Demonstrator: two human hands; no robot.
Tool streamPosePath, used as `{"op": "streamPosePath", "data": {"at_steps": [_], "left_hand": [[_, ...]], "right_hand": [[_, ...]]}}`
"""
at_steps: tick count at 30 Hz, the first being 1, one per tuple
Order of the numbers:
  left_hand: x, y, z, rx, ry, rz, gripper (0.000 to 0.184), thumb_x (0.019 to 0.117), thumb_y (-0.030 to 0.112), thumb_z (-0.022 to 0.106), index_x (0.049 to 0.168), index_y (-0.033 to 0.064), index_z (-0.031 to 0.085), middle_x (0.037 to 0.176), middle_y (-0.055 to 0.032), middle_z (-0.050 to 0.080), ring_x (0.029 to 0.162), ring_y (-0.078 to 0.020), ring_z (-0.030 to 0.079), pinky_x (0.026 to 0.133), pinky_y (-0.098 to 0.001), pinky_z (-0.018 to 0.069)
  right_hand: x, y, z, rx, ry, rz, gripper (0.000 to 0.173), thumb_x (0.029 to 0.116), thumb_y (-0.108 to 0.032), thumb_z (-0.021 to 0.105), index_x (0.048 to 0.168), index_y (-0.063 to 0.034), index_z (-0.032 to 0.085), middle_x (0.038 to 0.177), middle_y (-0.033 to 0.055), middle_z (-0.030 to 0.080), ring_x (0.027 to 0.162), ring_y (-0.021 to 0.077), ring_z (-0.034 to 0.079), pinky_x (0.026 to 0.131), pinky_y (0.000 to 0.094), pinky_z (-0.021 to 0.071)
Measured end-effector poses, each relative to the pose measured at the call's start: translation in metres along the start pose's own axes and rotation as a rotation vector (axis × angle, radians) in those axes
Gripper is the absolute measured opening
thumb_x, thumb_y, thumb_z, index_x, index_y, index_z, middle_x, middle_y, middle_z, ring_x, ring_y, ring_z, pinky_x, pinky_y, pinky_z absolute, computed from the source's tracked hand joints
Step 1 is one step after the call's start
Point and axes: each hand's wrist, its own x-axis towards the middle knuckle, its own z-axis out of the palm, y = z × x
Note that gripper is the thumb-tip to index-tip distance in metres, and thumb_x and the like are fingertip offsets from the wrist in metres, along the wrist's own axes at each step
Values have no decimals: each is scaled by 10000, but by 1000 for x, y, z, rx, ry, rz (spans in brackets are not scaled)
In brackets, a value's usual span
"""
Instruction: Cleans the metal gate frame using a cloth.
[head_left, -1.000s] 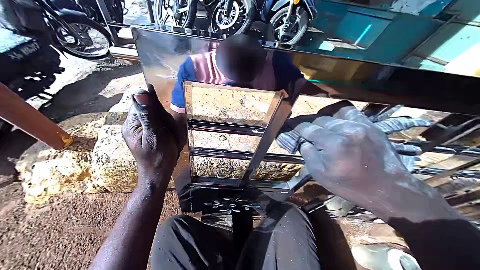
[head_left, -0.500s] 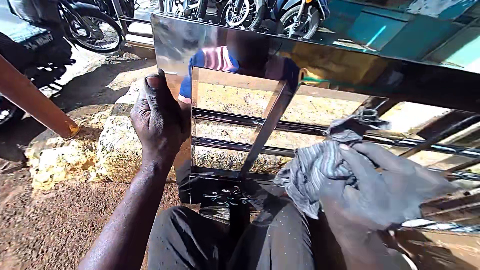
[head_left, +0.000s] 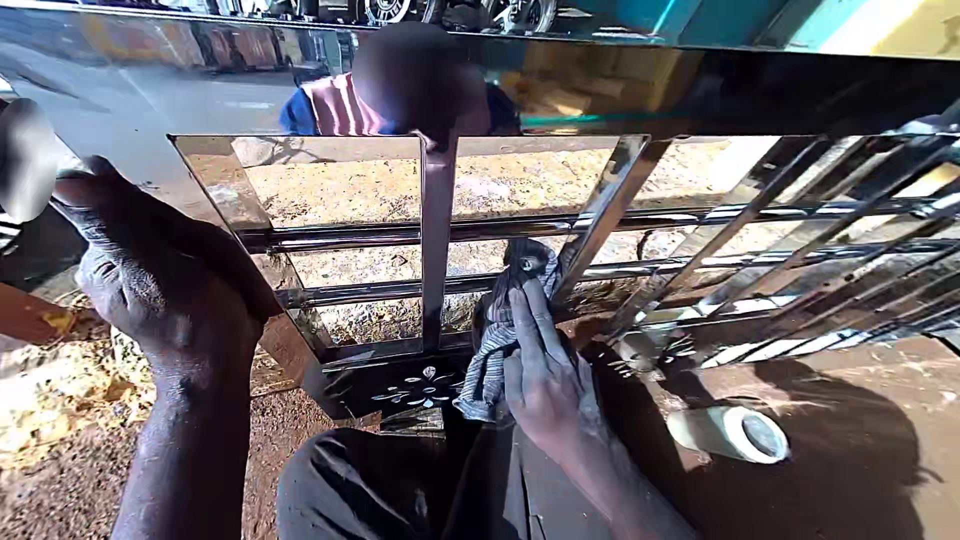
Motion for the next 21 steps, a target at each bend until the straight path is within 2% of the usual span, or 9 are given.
{"op": "streamPosePath", "data": {"at_steps": [4,7,10,12,14,16,18,20,21], "left_hand": [[-3,3,3,6,-12,34,425,1123,411,226,852,242,507,571,132,516,465,-1,533,461,-173,483],[-1,4,5,-9,-4,46,421,1125,387,224,865,249,524,605,148,529,508,18,538,507,-164,490],[0,2,6,-10,26,19,421,1122,405,269,840,244,537,600,133,540,505,2,549,492,-186,496],[3,-2,5,10,47,-2,399,1117,417,292,878,229,552,633,122,567,551,-10,581,535,-210,523],[0,-10,-6,58,54,-41,387,1120,406,293,921,204,556,690,98,582,623,-33,604,613,-249,548],[0,-23,-17,84,80,-116,364,1120,363,308,979,162,577,735,59,596,655,-69,608,633,-293,550],[-1,-34,-27,114,101,-166,322,1114,331,331,1024,150,582,789,50,612,705,-65,619,660,-290,555],[-6,-37,-35,111,108,-218,282,1107,264,372,1189,89,577,971,10,631,892,-81,631,829,-323,555],[-7,-37,-34,127,141,-231,244,1098,232,391,1160,80,573,944,15,619,860,-69,621,803,-306,549]], "right_hand": [[13,-45,17,159,63,41,502,913,-138,540,1354,98,597,1418,284,581,1099,317,721,854,365,602],[23,-49,17,221,31,-16,436,900,-136,533,1281,1,694,1289,171,697,974,260,752,763,384,620],[18,-4,6,39,80,-21,455,916,-149,503,1322,-76,694,1336,118,689,826,259,753,607,413,597],[21,-8,8,-43,138,25,481,896,-141,523,1334,5,659,1380,190,647,926,306,752,696,425,606],[23,-39,19,-34,120,30,437,919,-119,577,1317,46,647,1393,225,618,1129,336,695,893,440,591],[31,-52,25,-1,132,-32,356,912,-101,625,1252,-43,714,1363,136,661,1231,287,644,1003,418,542],[36,-30,21,67,153,-95,350,930,-86,628,1255,-147,741,1335,31,694,1256,220,634,1023,377,541],[32,1,12,102,247,-99,328,921,-68,621,1199,-152,774,1208,41,753,1016,182,742,817,319,619],[28,13,5,141,288,-83,307,934,-58,609,1181,-122,780,1182,66,762,906,162,760,726,289,620]]}}
